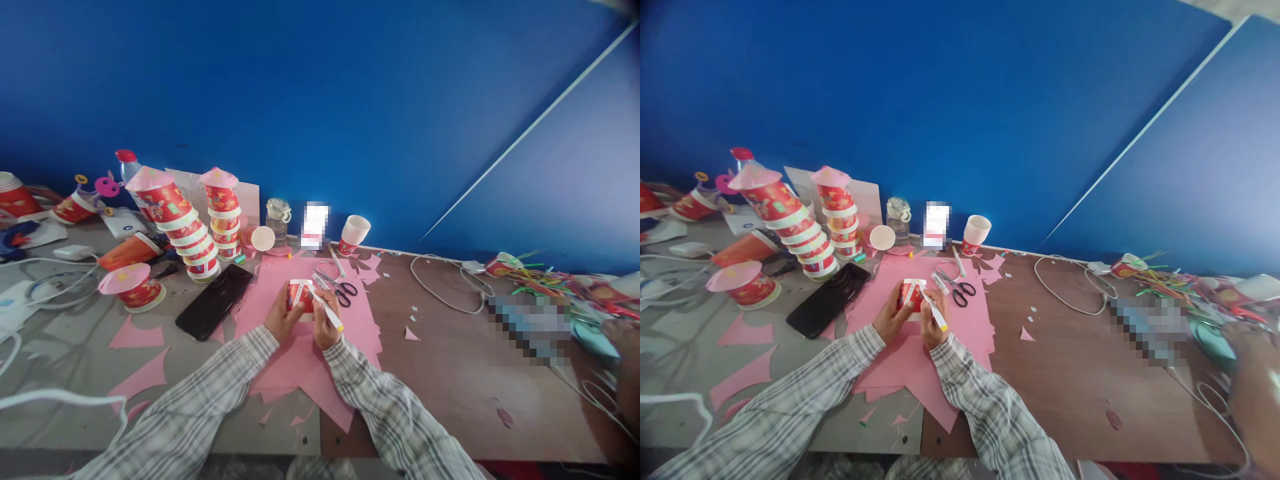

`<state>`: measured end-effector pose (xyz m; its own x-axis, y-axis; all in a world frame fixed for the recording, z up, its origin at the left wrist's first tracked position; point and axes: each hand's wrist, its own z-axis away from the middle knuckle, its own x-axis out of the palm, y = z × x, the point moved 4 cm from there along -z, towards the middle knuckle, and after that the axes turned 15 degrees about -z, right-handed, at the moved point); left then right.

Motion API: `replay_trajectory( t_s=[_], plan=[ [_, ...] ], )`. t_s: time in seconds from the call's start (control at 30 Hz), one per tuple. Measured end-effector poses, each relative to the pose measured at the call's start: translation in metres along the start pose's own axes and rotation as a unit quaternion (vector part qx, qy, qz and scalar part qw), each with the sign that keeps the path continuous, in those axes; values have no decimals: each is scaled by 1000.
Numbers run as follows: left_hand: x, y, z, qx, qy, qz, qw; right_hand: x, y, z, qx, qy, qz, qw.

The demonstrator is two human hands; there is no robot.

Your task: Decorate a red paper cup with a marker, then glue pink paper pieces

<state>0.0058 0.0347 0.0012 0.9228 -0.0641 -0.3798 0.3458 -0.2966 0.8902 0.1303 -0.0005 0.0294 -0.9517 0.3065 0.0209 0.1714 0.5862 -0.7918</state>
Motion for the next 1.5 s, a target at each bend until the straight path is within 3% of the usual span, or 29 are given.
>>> replay_trajectory(
  t_s=[0.6,1.5],
  plan=[
    [-2,10,0,15,-4,8,1000,-2,4,1,16,-2,1,1000],
    [-2,7,1,14,9,-12,1000,-3,5,-1,-9,-12,18,1000]
  ],
)
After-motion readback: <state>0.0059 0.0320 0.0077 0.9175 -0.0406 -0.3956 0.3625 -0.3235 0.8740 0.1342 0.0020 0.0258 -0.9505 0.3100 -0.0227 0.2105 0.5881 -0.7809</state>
